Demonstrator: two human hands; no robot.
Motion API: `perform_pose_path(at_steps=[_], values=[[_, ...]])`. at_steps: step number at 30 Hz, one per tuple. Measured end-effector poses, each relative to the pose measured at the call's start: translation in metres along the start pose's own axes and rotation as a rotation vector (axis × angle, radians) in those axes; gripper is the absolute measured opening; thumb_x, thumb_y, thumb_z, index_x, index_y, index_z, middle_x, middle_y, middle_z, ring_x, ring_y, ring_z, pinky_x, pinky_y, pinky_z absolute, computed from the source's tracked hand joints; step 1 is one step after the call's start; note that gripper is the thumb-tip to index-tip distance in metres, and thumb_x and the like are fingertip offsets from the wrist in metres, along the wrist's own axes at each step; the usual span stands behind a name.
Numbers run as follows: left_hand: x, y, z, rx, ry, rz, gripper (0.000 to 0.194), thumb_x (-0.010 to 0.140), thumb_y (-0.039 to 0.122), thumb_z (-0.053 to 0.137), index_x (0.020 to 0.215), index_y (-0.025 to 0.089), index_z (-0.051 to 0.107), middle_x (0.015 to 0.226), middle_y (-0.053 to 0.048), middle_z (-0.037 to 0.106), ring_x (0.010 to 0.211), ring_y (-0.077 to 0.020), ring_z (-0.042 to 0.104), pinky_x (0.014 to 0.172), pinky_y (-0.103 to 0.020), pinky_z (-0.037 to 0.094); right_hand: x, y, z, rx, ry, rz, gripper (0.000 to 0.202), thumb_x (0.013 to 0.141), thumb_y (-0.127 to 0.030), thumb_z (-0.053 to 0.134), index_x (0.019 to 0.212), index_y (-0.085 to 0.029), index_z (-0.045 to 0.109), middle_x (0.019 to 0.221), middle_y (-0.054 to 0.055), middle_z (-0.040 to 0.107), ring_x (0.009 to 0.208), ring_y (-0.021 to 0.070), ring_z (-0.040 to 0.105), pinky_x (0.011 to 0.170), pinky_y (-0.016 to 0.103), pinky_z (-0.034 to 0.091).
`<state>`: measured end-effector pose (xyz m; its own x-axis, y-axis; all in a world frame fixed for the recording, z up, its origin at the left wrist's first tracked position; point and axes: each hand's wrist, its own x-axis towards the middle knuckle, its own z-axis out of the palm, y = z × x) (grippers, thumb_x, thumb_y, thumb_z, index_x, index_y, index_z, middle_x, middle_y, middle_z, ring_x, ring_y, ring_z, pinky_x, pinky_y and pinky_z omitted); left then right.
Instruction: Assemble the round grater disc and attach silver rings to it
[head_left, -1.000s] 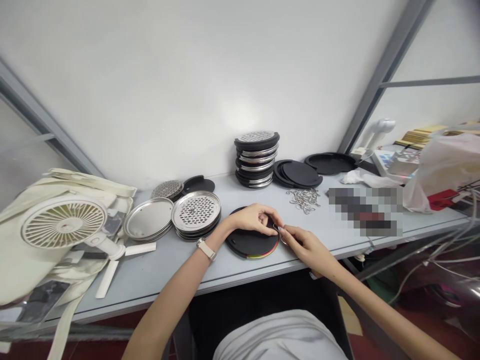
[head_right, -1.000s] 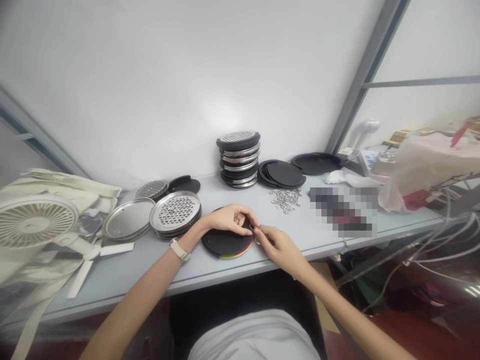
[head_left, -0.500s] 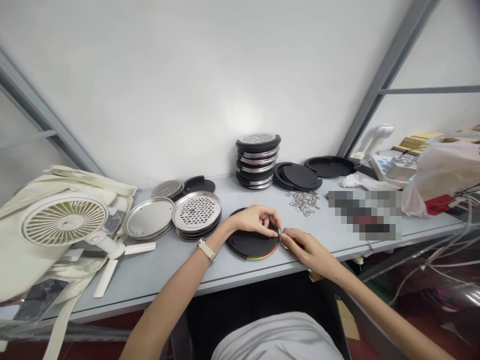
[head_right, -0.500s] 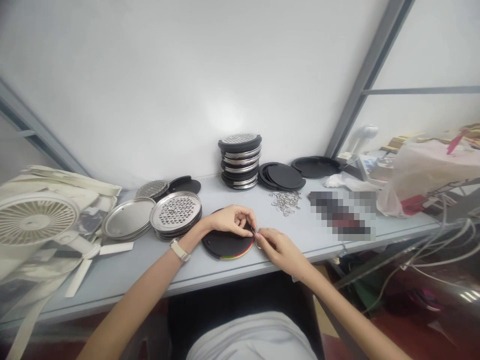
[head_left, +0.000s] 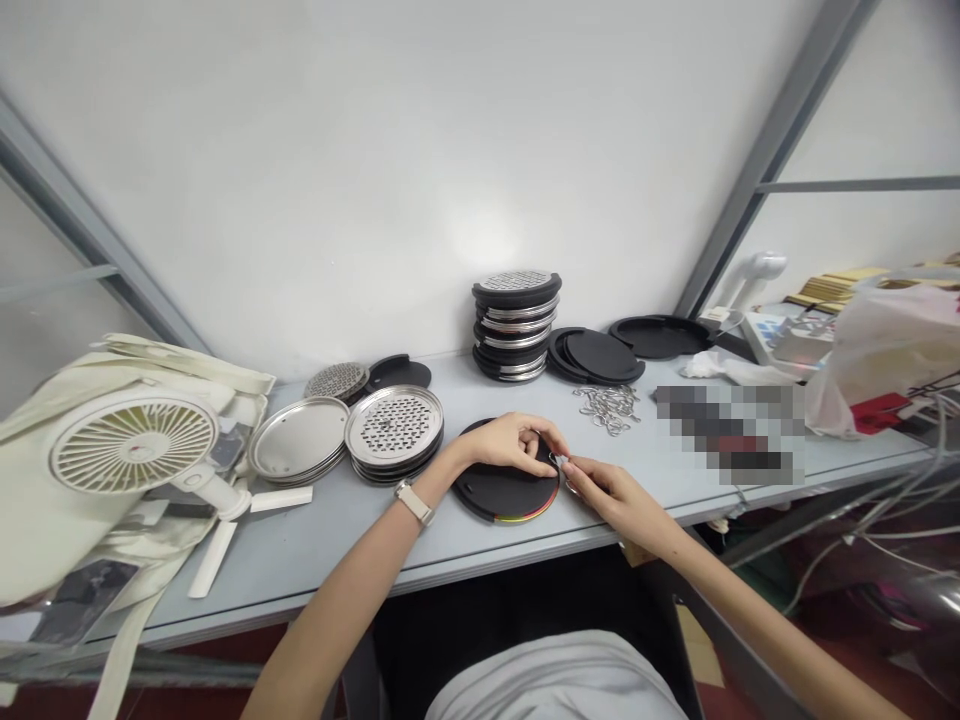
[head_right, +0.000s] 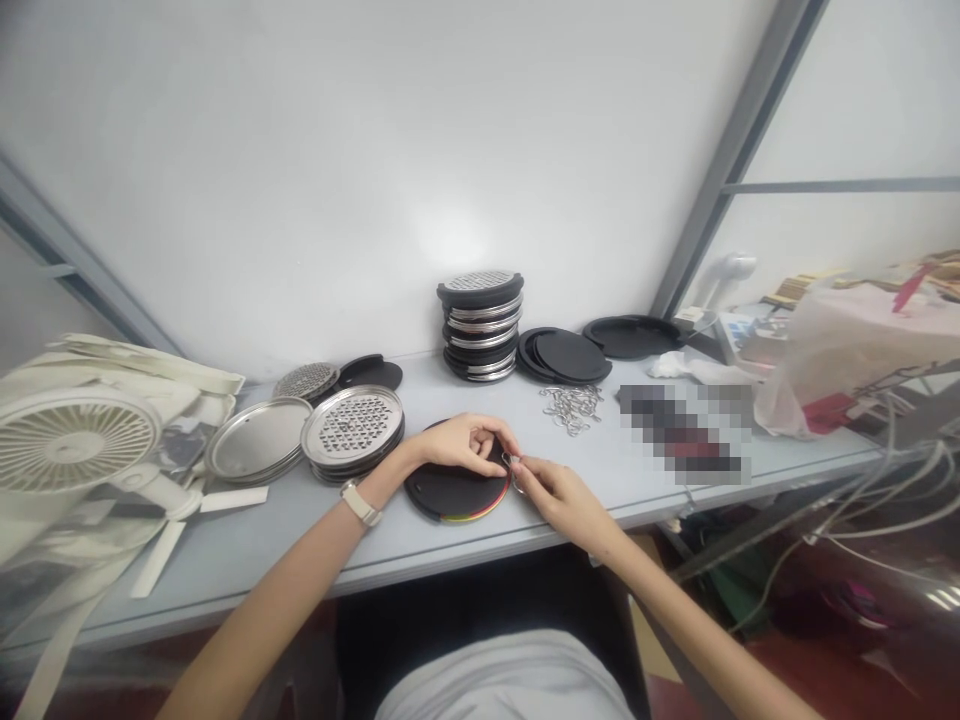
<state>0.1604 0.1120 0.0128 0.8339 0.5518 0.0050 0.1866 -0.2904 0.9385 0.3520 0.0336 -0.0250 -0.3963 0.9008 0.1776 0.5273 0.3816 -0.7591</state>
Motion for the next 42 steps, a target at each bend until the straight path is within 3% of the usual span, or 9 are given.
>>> perform_pose_path(at_steps=[3,10,25,35,42], values=[[-0.0012,0.0017,-0.0004,0.036,-0.002,0.005,0.038,0.067,0.027,0.073,0.101,0.014,0.064,0.063,0.004,0.054,0.055,-0.0041,0.043,0.051,-0.018,0.030,0.0011,-0.0011,0.0008,-0.021,0.015,0.000,0.039,0.095,-0.046,0.030,0.067,-0.020,0.040,0.062,-0.002,0.045,0.059,0.0128,0.042,0.056,0.024,0.035],[-0.0001,0.0020,-0.0004,-0.006,-0.014,-0.005,0.037,0.065,0.027,0.075,0.097,0.013,0.064,0.089,-0.004,0.063,0.058,-0.0029,0.045,0.054,-0.018,0.035,0.0004,-0.0016,-0.0034,0.051,-0.047,-0.005,0.039,0.095,-0.046,0.032,0.067,-0.020,0.041,0.062,-0.003,0.038,0.058,0.0116,0.037,0.054,0.023,0.035],[-0.0008,0.0018,-0.0008,0.003,-0.028,0.012,0.031,0.067,0.027,0.073,0.094,0.012,0.067,0.078,-0.002,0.062,0.058,-0.0040,0.043,0.054,-0.018,0.034,-0.0029,0.0001,-0.0054,0.047,-0.075,0.002,0.042,0.093,-0.052,0.031,0.066,-0.020,0.036,0.062,-0.005,0.033,0.058,0.0117,0.034,0.054,0.023,0.031],[-0.0014,0.0021,-0.0018,0.008,-0.064,0.055,0.028,0.069,0.025,0.071,0.094,0.012,0.067,0.073,-0.001,0.060,0.058,-0.0045,0.042,0.053,-0.017,0.033,-0.0038,0.0012,-0.0071,0.025,-0.063,0.006,0.040,0.095,-0.048,0.030,0.065,-0.021,0.031,0.062,-0.005,0.031,0.058,0.0115,0.034,0.054,0.024,0.031],[-0.0006,0.0012,-0.0019,0.014,-0.048,0.053,0.029,0.069,0.025,0.071,0.094,0.012,0.067,0.074,-0.001,0.060,0.058,-0.0046,0.043,0.053,-0.017,0.033,-0.0030,0.0001,-0.0034,-0.032,-0.040,-0.036,0.036,0.096,-0.042,0.032,0.069,-0.020,0.041,0.065,-0.002,0.043,0.063,0.0138,0.044,0.061,0.025,0.037]])
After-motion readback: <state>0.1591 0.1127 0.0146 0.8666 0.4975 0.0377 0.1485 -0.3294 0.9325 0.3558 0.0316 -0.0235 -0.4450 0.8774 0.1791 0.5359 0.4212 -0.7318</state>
